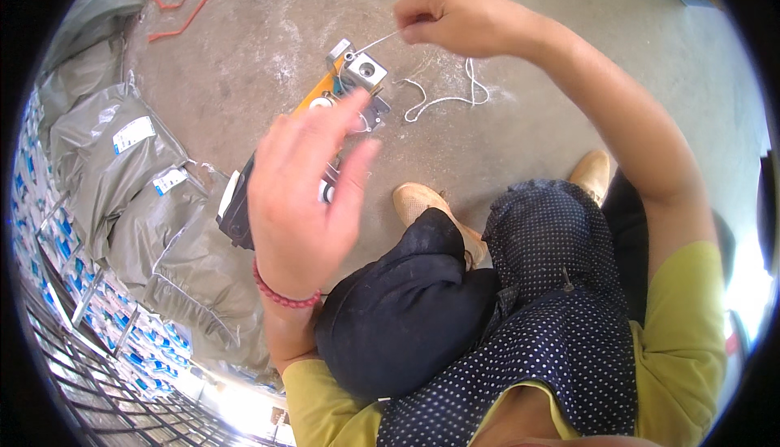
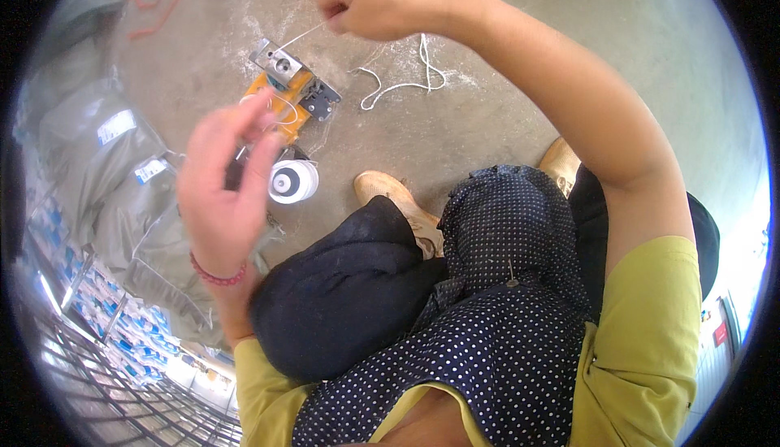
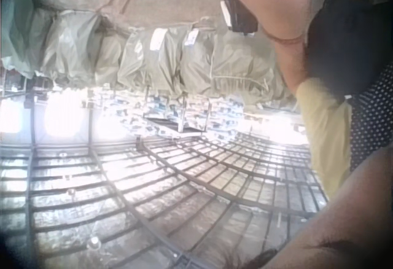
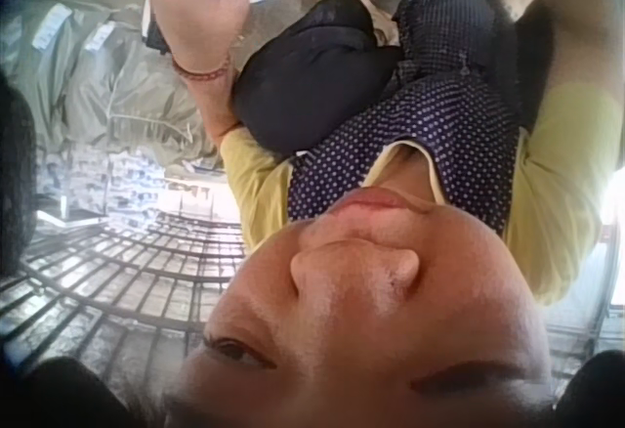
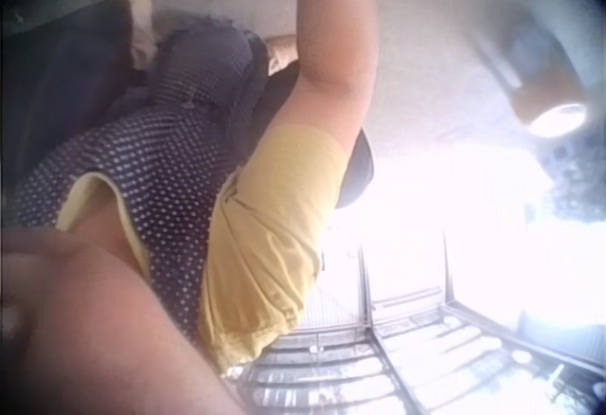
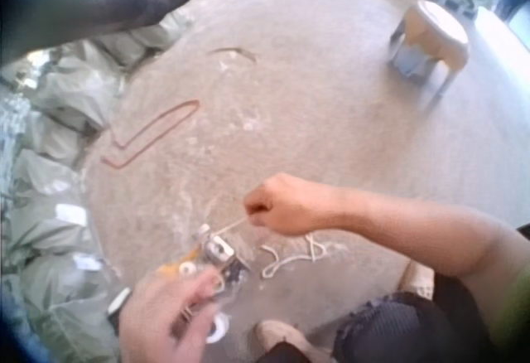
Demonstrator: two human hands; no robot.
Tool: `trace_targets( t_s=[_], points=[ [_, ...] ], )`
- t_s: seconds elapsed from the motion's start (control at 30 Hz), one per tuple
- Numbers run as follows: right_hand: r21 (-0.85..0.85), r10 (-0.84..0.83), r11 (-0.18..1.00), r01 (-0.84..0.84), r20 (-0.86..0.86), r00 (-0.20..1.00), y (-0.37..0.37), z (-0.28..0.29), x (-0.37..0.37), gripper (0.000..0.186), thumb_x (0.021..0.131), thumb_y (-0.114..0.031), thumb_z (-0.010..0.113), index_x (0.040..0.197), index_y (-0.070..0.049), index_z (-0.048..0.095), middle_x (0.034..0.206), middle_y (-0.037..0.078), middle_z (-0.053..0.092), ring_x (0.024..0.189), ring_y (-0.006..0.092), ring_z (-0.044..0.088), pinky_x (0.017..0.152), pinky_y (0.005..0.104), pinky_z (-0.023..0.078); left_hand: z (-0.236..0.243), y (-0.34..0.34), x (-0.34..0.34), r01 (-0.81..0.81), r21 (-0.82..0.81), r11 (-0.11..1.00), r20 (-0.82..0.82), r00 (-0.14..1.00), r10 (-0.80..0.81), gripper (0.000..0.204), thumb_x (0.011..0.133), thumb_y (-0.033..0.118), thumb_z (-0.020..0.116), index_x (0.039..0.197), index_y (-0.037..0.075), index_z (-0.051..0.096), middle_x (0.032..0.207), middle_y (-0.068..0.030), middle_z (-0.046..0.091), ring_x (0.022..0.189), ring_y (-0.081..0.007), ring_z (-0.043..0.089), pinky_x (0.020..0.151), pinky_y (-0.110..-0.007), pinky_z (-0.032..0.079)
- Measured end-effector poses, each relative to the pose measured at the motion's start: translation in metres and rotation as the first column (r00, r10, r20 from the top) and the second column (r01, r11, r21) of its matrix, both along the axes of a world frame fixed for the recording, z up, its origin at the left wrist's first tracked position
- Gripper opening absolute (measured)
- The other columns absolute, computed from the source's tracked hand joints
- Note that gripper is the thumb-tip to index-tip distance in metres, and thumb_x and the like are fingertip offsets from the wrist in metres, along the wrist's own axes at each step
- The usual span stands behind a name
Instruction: The person uses a handheld sewing machine to stitch open gray fabric packs in a warehouse. They pick up packs, align edges, and sew along the seams, then place the sealed packs aside. The person also sits on the floor to thread the machine before resuming sewing.
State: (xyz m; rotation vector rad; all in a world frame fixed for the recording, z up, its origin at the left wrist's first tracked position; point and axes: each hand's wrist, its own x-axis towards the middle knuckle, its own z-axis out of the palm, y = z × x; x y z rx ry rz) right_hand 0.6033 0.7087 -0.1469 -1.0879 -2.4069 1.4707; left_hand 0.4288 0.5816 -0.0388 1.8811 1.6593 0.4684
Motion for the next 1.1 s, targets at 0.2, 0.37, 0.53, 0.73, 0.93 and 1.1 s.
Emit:
trace_targets(
  t_s=[0.2, 0.37, 0.53, 0.73, 0.93, 1.1],
  points=[
    [-0.096, -0.054, 0.991, 0.097, 0.377, 0.925, 0.027, -0.061, 0.047, 0.011, 0.076, -0.011, 0.054, 0.073, -0.001, 0.055, 0.058, 0.006, 0.052, 0.050, 0.0142, 0.050, 0.049, 0.0301, 0.041, -0.006, 0.011, -0.027, -0.131, 0.211, 0.969, -0.035, 0.989, 0.141, 0.030, 0.078, 0.001, 0.060, 0.109, 0.001, 0.060, 0.109, -0.0132, 0.057, 0.094, -0.0209, 0.057, 0.084, -0.030, 0.043],
    [-0.192, -0.154, 0.943, 0.270, 0.468, 0.870, 0.038, -0.088, 0.080, 0.010, 0.073, -0.011, 0.055, 0.073, -0.001, 0.057, 0.058, 0.006, 0.053, 0.049, 0.0136, 0.051, 0.048, 0.0292, 0.042, -0.016, 0.001, -0.052, -0.101, 0.126, 0.987, -0.083, 0.990, 0.112, 0.033, 0.080, 0.005, 0.060, 0.113, 0.003, 0.057, 0.114, -0.0094, 0.056, 0.100, -0.0179, 0.054, 0.088, -0.029, 0.039],
    [-0.181, -0.298, 0.881, 0.438, 0.506, 0.810, 0.047, -0.109, 0.107, 0.012, 0.074, -0.013, 0.056, 0.075, -0.002, 0.060, 0.061, 0.005, 0.055, 0.053, 0.0130, 0.051, 0.049, 0.0284, 0.042, -0.022, -0.011, -0.057, -0.149, -0.080, 0.986, -0.097, 0.985, 0.141, 0.036, 0.081, 0.005, 0.059, 0.116, 0.002, 0.054, 0.116, -0.0125, 0.055, 0.106, -0.0207, 0.052, 0.092, -0.030, 0.038],
    [0.111, -0.300, 0.953, 0.281, 0.266, 0.916, 0.053, -0.114, 0.119, 0.017, 0.075, -0.019, 0.063, 0.077, -0.003, 0.064, 0.072, 0.008, 0.059, 0.066, 0.0171, 0.055, 0.062, 0.0284, 0.044, -0.025, -0.015, -0.067, 0.056, -0.116, 0.992, -0.326, 0.941, -0.091, 0.057, 0.073, 0.016, 0.066, 0.124, 0.000, 0.044, 0.114, -0.0158, 0.053, 0.102, -0.0317, 0.051, 0.090, -0.038, 0.036],
    [0.109, -0.149, 0.984, 0.140, 0.080, 0.986, 0.058, -0.104, 0.096, 0.021, 0.074, -0.024, 0.067, 0.079, -0.004, 0.068, 0.076, 0.009, 0.061, 0.070, 0.0164, 0.057, 0.068, 0.0275, 0.046, -0.036, -0.019, -0.055, -0.040, -0.069, 0.997, -0.541, 0.841, -0.004, 0.077, 0.060, 0.028, 0.076, 0.123, 0.002, 0.042, 0.108, -0.0134, 0.053, 0.100, -0.0307, 0.051, 0.087, -0.040, 0.037],
    [-0.667, -0.479, 0.675, 0.316, -0.070, 0.875, 0.047, -0.074, 0.071, 0.021, 0.082, -0.020, 0.063, 0.085, 0.001, 0.066, 0.075, 0.003, 0.061, 0.068, 0.0103, 0.055, 0.064, 0.0227, 0.045, -0.036, -0.020, -0.047, -0.016, 0.028, 0.999, -0.548, 0.836, 0.029, 0.067, 0.057, 0.027, 0.079, 0.112, 0.003, 0.049, 0.098, -0.0141, 0.057, 0.093, -0.0325, 0.054, 0.080, -0.039, 0.041]
  ],
)
